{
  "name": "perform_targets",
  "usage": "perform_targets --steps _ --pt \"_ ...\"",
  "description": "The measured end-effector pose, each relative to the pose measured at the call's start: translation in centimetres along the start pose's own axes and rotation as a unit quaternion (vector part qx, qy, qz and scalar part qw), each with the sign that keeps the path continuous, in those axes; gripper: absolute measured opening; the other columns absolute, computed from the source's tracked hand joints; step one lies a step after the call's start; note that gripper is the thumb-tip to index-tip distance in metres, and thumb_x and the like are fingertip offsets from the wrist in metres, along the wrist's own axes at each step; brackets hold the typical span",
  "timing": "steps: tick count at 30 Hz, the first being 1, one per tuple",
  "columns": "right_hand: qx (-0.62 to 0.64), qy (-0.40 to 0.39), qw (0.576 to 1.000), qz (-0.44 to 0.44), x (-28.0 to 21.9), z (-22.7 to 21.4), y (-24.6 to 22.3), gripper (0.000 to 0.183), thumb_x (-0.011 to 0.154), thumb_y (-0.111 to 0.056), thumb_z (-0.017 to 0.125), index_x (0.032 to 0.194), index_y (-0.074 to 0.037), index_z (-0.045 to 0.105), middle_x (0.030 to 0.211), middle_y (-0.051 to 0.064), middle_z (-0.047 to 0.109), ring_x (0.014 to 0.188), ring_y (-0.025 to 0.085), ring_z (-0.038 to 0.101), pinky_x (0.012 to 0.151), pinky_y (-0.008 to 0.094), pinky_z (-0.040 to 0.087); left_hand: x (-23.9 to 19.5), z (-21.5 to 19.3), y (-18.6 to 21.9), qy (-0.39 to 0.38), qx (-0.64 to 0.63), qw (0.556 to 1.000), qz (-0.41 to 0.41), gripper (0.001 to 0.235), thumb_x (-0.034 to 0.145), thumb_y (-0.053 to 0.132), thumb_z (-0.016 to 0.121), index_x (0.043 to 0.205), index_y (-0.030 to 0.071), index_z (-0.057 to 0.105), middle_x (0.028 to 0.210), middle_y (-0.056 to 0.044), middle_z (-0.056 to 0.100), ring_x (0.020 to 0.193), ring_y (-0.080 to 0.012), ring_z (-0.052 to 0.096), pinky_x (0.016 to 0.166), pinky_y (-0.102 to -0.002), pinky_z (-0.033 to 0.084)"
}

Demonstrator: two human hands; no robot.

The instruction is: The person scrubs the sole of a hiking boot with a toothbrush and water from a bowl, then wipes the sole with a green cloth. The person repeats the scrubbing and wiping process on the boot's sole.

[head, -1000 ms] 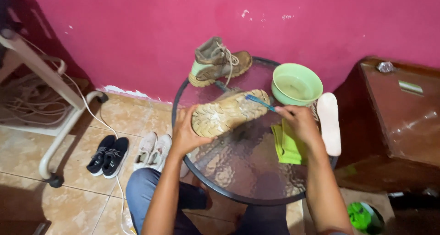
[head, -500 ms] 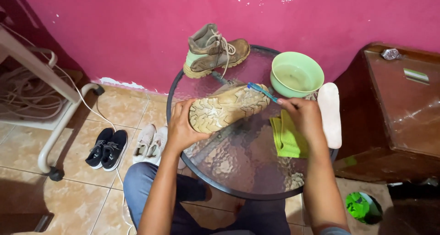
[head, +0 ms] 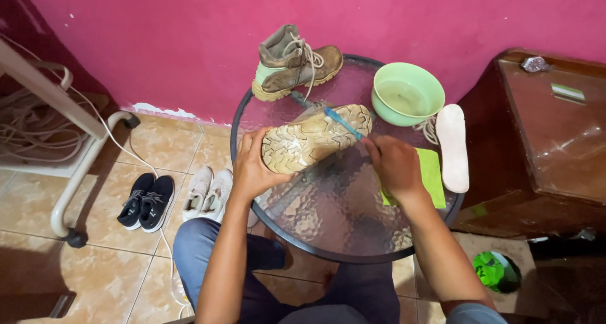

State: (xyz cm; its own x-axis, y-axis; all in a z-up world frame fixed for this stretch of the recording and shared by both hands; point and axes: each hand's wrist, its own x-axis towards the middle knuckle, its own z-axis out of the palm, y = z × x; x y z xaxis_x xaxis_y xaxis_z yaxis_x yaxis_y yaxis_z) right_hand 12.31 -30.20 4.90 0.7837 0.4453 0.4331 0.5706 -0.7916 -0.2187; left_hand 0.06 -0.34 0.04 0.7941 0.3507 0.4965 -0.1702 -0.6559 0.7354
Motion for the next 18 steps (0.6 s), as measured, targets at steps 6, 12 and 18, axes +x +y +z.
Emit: perform_targets --steps 6,12,18 --pt "0.013 -0.012 0.998 0.052 -1.6 -2.1 3.1 0.033 0.102 -0.045 0.066 0.085 -0.018 0.073 0.074 0.009 0.069 0.085 0.036 0.071 0.072 0.05 0.055 0.0 -0.1 -0.1 -0.002 -0.001 1.0 0.005 0.11 0.035 0.033 0.098 0.137 0.015 0.06 0.117 -0.017 0.061 0.115 -0.0415 0.06 0.104 -0.05 0.045" --pt "0.001 0.052 0.998 0.019 0.4 -1.6 0.6 0.035 0.104 -0.039 0.066 0.083 -0.01 0.07 0.071 0.016 0.066 0.079 0.042 0.069 0.07 0.054 0.055 -0.1 0.2 -0.5 0.013 -0.01 1.0 0.017 0.111 0.034 0.032 0.097 0.137 0.014 0.06 0.116 -0.017 0.062 0.114 -0.0407 0.06 0.104 -0.049 0.045" --pt "-0.004 -0.02 0.998 0.062 -2.5 -2.4 2.0 0.034 0.104 -0.044 0.061 0.089 -0.017 0.074 0.076 0.012 0.072 0.087 0.038 0.072 0.077 0.051 0.057 0.0 0.0 -0.3 0.006 -0.013 1.0 0.008 0.112 0.033 0.032 0.098 0.138 0.016 0.059 0.115 -0.017 0.062 0.115 -0.0406 0.06 0.105 -0.049 0.044"
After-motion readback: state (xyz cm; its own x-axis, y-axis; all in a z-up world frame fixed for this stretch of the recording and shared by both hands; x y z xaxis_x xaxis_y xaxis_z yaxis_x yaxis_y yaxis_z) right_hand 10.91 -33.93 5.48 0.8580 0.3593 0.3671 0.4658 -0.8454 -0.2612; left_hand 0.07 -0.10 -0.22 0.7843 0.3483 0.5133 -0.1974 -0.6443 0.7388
